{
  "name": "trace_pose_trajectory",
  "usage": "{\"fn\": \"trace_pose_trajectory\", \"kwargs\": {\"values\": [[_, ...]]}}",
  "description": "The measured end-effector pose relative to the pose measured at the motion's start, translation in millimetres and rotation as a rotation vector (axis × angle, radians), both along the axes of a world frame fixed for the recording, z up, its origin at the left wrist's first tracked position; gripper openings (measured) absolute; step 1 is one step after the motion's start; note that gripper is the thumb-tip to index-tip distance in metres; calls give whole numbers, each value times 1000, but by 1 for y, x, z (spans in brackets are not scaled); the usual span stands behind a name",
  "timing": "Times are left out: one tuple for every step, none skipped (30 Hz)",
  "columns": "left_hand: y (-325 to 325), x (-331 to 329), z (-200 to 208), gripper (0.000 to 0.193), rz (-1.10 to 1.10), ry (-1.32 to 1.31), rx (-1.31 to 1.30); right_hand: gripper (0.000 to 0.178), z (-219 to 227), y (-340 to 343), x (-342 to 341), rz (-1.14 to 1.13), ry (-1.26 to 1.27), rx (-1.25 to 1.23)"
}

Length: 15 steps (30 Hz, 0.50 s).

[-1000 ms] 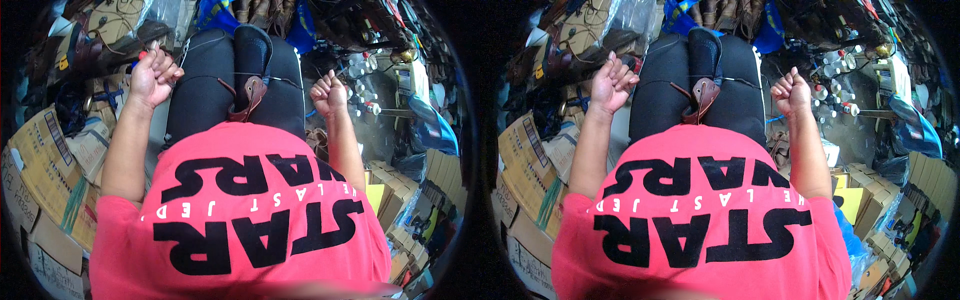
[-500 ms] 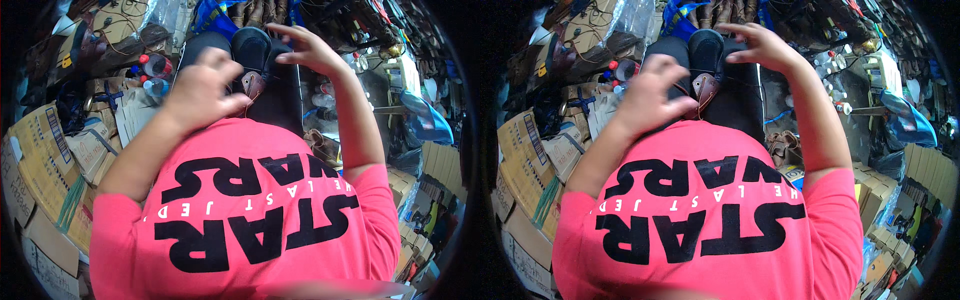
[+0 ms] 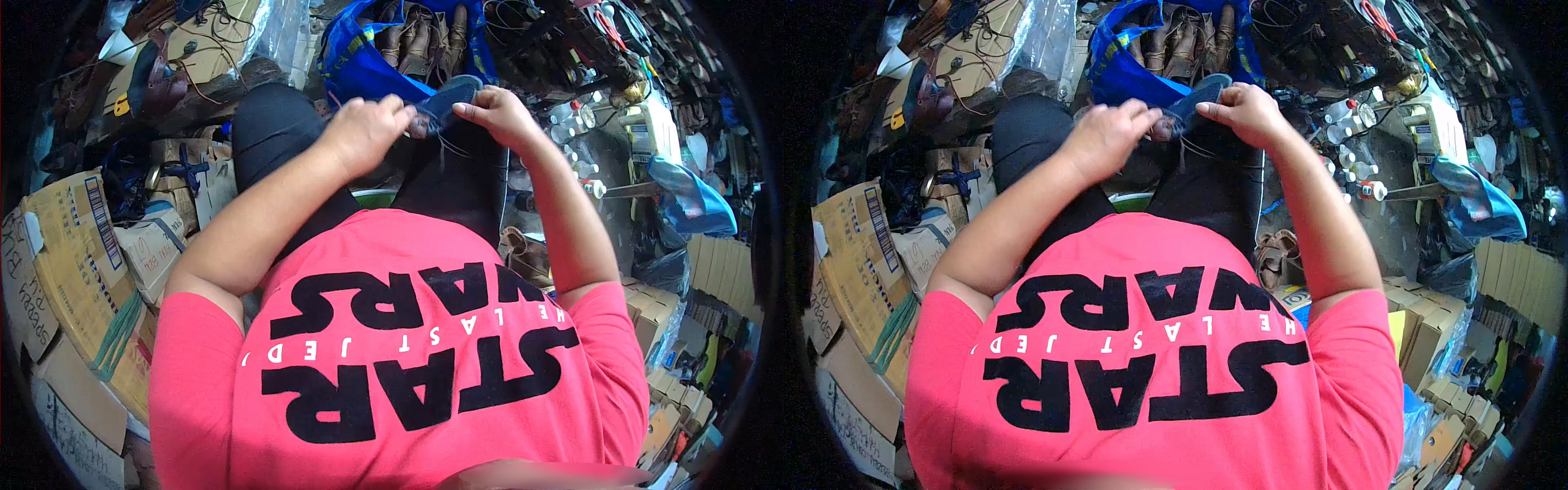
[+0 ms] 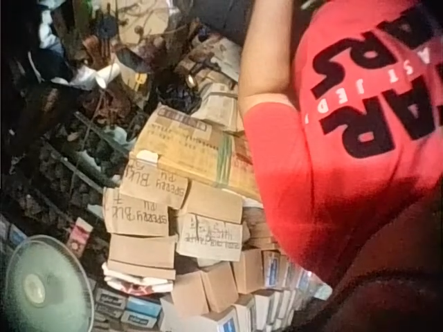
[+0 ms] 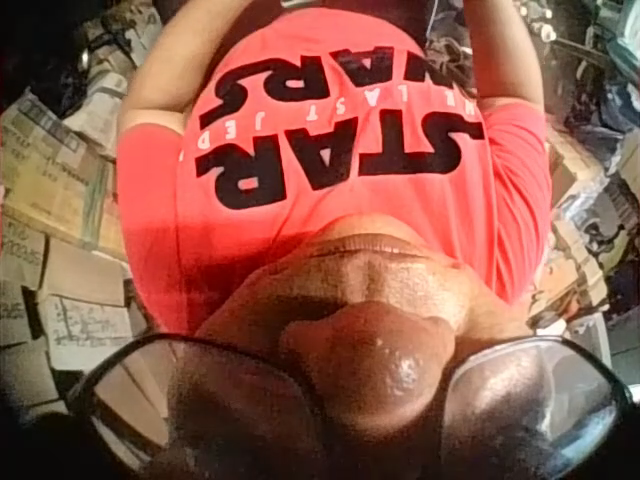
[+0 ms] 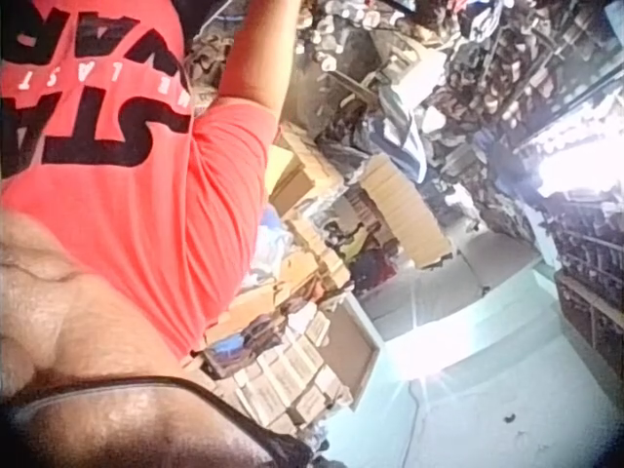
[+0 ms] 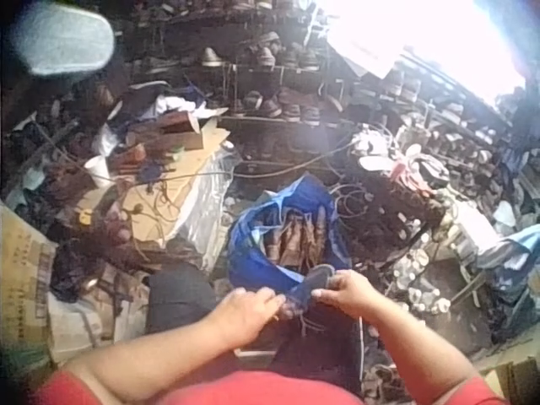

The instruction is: Lacing and adjusting the leather components of a shoe upper.

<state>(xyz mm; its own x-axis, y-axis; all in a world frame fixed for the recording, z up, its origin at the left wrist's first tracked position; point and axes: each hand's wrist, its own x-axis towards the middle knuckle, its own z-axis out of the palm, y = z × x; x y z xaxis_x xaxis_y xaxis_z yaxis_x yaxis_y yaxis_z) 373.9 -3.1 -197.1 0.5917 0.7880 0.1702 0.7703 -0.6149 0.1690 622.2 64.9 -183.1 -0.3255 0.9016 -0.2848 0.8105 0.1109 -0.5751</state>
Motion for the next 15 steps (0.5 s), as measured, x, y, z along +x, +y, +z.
{"fn": "trace_pose_trajectory", "kwargs": {"values": [[11, -4, 2, 37, -24, -3, 40, 48, -14, -8, 6, 9, 74, 221], [20, -9, 3, 34, -52, 5, 70, 44, -13, -20, 1, -57, 93, 209], [26, -13, 4, 31, -95, 25, 91, 43, -11, -33, -7, -53, 7, 320], [30, -17, 4, 28, -137, 46, 113, 41, -9, -43, -13, -46, -78, 430], [29, -15, 7, 28, -148, 49, 110, 39, -14, -49, -13, -40, -56, 443], [24, -14, 9, 26, -189, 100, 63, 39, -15, -50, -11, -51, -54, 439], [17, -13, 11, 23, -228, 152, 15, 38, -14, -48, -9, 3, -45, 396], [6, -12, 12, 19, -223, 86, -33, 38, -12, -47, -7, 53, -31, 351], [-3, -9, 10, 19, -198, 40, -73, 37, -8, -43, -7, 53, -16, 302], [-12, -4, 9, 18, -170, -6, -114, 37, -13, -36, -3, 49, 33, 287], [-21, 3, 10, 17, -139, -81, -127, 37, -17, -30, -1, 49, 57, 291], [-26, 9, 5, 16, -101, -113, -109, 37, -20, -25, -2, 56, 80, 296], [-31, 11, 1, 18, -80, -92, -109, 38, -21, -21, -4, 77, 51, 263], [-35, 13, 3, 20, -61, -73, -114, 38, -24, -19, -8, 71, 54, 258], [-37, 12, 6, 20, -67, -70, -119, 36, -26, -18, -13, 71, 65, 330]]}}
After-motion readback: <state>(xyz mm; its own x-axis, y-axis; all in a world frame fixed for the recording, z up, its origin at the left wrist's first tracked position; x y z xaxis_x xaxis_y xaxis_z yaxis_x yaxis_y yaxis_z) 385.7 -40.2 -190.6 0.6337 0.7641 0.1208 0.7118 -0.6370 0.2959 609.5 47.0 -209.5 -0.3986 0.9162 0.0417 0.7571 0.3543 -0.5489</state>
